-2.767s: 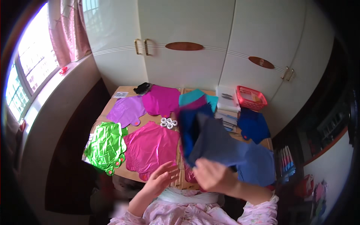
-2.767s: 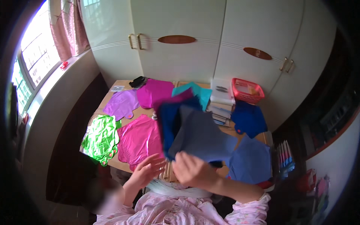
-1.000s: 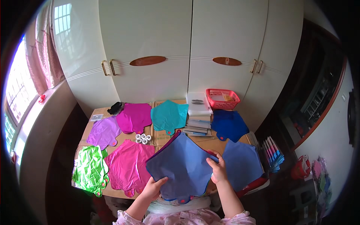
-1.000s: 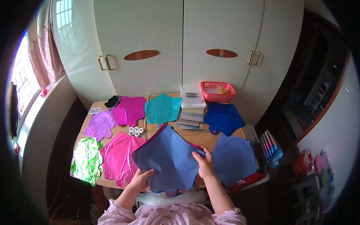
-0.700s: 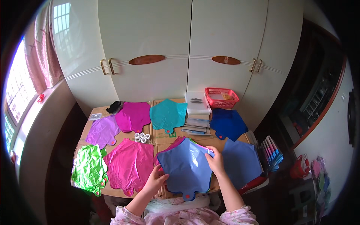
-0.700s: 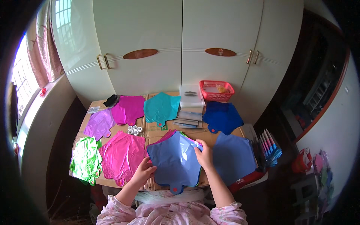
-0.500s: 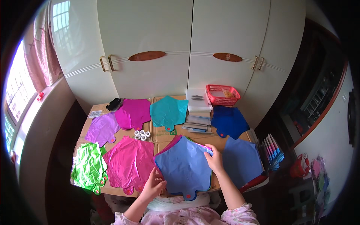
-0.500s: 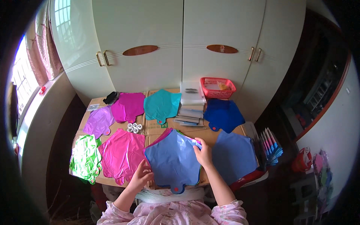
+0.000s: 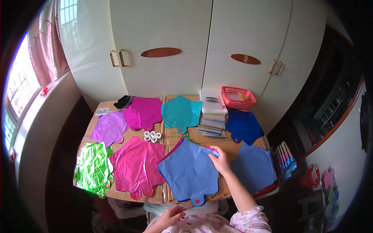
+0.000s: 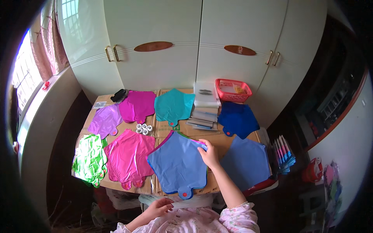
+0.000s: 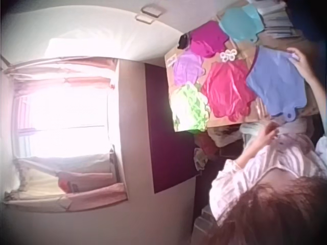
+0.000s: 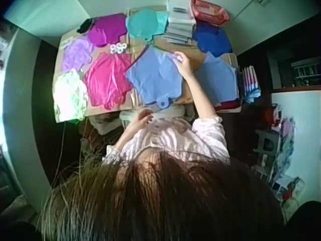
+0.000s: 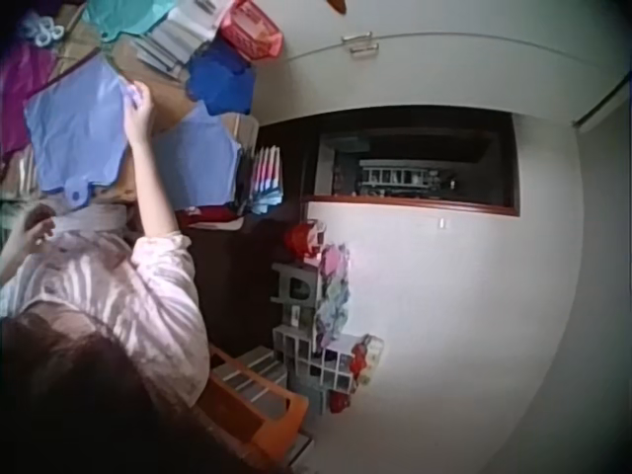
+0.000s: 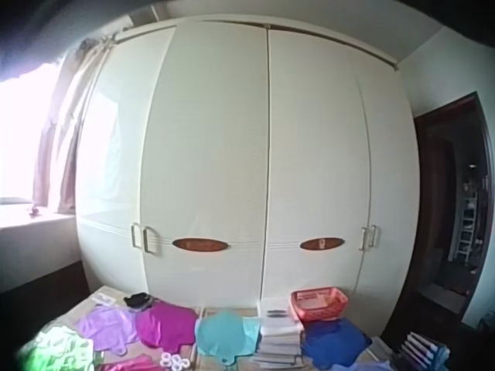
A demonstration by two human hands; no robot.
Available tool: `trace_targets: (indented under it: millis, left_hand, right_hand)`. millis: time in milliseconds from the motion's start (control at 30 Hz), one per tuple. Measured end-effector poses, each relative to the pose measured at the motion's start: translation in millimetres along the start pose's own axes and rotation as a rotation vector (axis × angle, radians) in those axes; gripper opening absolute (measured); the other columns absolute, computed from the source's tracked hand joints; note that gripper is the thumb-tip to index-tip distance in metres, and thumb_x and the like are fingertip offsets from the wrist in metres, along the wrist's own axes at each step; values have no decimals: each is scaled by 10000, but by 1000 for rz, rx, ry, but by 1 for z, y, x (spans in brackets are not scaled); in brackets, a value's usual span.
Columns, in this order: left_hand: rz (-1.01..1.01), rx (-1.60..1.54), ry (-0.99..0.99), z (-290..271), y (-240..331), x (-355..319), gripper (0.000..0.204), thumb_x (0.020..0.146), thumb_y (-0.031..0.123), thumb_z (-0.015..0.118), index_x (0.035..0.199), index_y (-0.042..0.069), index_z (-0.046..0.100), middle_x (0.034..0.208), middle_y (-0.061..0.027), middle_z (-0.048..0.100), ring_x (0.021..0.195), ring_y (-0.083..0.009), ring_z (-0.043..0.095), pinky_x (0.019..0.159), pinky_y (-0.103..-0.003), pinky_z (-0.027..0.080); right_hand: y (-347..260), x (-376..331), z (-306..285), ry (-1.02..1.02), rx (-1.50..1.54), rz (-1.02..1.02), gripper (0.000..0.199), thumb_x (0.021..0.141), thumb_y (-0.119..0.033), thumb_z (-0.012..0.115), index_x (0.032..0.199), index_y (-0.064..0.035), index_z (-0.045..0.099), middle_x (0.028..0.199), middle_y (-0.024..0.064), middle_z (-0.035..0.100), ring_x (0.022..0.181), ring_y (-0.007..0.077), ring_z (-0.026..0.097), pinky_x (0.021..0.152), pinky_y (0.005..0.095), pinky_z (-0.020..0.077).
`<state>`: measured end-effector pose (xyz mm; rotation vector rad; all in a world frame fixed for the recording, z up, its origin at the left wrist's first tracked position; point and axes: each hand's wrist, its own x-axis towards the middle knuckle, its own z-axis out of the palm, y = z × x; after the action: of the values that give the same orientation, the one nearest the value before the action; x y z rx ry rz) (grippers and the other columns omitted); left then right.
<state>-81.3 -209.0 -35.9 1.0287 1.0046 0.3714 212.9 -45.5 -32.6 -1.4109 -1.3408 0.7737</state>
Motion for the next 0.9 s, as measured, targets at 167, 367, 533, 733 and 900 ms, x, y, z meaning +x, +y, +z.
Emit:
trace_targets:
  millis: [167, 367, 533, 733, 900]
  left_hand:
    - [47, -199, -96, 5, -23, 19, 378, 914, 169, 598, 1229, -19, 509, 1172, -102, 603, 1116, -168, 557, 931, -297, 442]
    - [-100, -756, -297, 25, -28, 48, 315, 930, 168, 541, 1173, -31, 521, 1311, -154, 522, 1244, -239, 478, 1051, -354, 359]
    - [-183, -943, -360, 40, -25, 56, 217, 931, 158, 510, 1054, -18, 539, 1307, -178, 516, 1254, -278, 467, 1065, -389, 360]
    - [-365, -1072, -390, 40, -21, 48, 327, 917, 169, 509, 1141, -70, 504, 1260, -216, 532, 1214, -302, 491, 1049, -414, 382]
    - [-393, -1000, -279, 37, -21, 39, 292, 940, 201, 494, 1091, -48, 524, 1044, -145, 601, 984, -248, 565, 950, -416, 453]
  right_hand:
    - [-17, 0, 3, 92, -596, -418, 342, 820, -125, 647, 1143, -37, 584, 1210, 169, 553, 1125, 308, 527, 974, 424, 390]
    - [-14, 27, 33, -122, -776, -428, 493, 901, -345, 545, 1276, -33, 470, 1304, 194, 494, 1241, 349, 434, 1042, 513, 295]
    - [-6, 2, 32, -174, -835, -460, 512, 903, -348, 538, 1267, 3, 454, 1270, 194, 526, 1219, 333, 460, 1027, 484, 316]
    - [-36, -47, 8, -241, -705, -414, 500, 891, -320, 573, 1240, 20, 457, 1182, 190, 567, 1130, 349, 512, 948, 420, 411]
    - [-42, -52, 0, -300, -620, -275, 500, 894, -316, 570, 1261, 1, 450, 1185, 200, 564, 1114, 357, 518, 950, 420, 414]
